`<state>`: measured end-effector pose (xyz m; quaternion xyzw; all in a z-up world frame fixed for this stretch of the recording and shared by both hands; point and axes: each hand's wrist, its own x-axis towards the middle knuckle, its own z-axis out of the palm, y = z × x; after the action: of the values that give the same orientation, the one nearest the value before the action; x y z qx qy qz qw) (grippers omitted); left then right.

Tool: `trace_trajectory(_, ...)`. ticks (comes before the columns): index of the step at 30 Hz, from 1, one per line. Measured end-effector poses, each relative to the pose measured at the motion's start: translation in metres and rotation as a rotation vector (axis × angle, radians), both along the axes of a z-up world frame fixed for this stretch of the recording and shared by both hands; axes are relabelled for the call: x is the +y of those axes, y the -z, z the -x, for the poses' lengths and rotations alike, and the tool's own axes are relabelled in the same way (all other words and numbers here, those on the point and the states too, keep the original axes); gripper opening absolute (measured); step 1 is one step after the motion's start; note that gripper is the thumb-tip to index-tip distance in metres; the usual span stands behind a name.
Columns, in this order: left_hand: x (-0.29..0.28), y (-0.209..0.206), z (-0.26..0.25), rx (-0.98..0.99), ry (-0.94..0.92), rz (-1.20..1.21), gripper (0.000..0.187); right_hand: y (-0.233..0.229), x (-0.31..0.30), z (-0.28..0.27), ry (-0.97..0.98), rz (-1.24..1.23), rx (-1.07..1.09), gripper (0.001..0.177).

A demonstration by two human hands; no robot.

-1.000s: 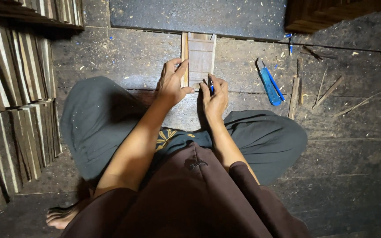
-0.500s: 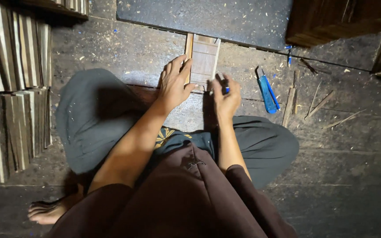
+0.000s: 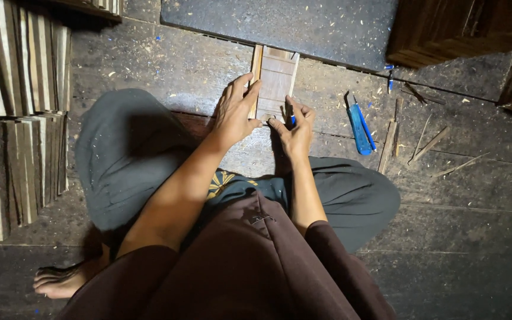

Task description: Marking wooden boards with a pen using a wooden template for precision.

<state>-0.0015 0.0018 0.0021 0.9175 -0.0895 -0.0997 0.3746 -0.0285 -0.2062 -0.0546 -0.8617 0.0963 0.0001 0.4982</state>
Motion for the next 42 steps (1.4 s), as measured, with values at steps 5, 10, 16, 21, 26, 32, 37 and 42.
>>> trace_trajectory(5,0.001,0.004,0.001,-0.024,-0.015,0.022,0.097,0.0,0.002,-0.001,-0.004,-0.152,-0.034,0.071)
trace_trajectory(10,0.001,0.008,0.001,-0.041,-0.008,0.027,0.099,0.007,0.003,-0.001,-0.004,-0.213,-0.06,0.07)
trace_trajectory(16,0.001,0.013,0.001,-0.062,-0.014,0.023,0.1,0.009,0.004,-0.001,-0.014,-0.243,-0.085,0.069)
trace_trajectory(21,0.0,0.001,0.003,-0.067,-0.027,0.027,0.103,-0.015,0.005,-0.002,-0.044,-0.06,-0.067,0.074)
trace_trajectory(26,-0.004,-0.006,0.005,-0.303,0.047,-0.075,0.075,-0.085,0.015,-0.019,0.596,-0.139,-0.125,0.057)
trace_trajectory(32,-0.019,0.02,0.003,-0.403,0.04,-0.169,0.061,-0.076,-0.013,-0.023,0.825,-0.771,-0.153,0.065)
trace_trajectory(37,-0.021,0.023,0.004,-0.388,0.005,-0.16,0.06,-0.074,-0.009,-0.02,0.791,-0.938,-0.119,0.052)
trace_trajectory(42,-0.022,0.022,0.005,-0.397,-0.014,-0.161,0.06,-0.05,-0.009,-0.022,0.701,-0.86,-0.172,0.023)
